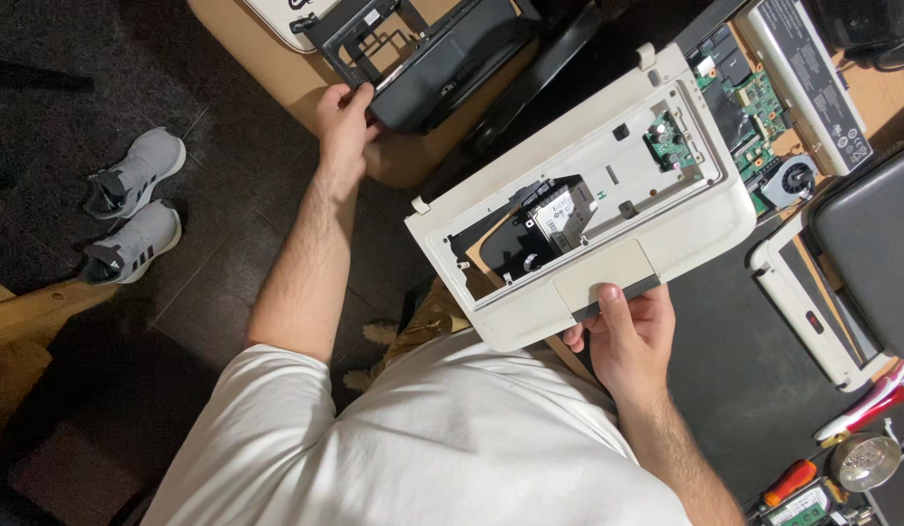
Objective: The person cleans various electronic components on a workbench using a toothbrush and a paintbrush. They scrub a small circuit board, a RAM stick, a hard drive, and a laptop chassis, then place the cleaned items back on the table.
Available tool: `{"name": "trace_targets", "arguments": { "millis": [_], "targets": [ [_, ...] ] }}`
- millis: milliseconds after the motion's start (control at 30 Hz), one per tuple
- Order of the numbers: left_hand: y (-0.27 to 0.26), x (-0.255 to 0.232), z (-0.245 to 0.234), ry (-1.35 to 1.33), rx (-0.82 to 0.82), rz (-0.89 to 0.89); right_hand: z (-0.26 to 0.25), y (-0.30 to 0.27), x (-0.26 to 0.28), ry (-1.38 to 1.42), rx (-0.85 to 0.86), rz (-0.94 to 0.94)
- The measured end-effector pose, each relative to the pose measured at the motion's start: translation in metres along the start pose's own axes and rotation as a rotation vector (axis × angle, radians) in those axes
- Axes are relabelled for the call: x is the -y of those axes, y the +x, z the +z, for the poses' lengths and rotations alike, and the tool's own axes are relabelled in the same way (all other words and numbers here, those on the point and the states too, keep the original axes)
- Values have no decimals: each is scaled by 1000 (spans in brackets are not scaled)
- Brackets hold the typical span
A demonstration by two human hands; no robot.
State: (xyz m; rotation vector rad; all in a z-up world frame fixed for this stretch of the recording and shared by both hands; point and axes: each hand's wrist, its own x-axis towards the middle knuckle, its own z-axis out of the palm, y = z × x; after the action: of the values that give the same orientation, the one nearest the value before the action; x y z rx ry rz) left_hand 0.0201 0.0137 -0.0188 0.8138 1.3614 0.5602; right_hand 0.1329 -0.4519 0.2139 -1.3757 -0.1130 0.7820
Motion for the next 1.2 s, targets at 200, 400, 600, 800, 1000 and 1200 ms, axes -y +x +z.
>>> {"name": "trace_targets", "arguments": {
  "millis": [200,400,600,800,1000,1200],
  "targets": [
    [23,0,7,-6,-13,-53,3,1,1,9,66,-24],
    [18,-12,19,23,-15,-89,9,3,6,15,92,-33],
    [25,-14,26,52,-49,-149,2,2,-2,34,77,-20],
    [21,-27,30,72,2,-177,4,3,4,0,76,5],
    [4,-47,29,-170,164,-276,-4,4,-3,9,61,4],
    [-16,-66,16,-305,234,-64,-6,6,-1,0,56,51]
  ]
}}
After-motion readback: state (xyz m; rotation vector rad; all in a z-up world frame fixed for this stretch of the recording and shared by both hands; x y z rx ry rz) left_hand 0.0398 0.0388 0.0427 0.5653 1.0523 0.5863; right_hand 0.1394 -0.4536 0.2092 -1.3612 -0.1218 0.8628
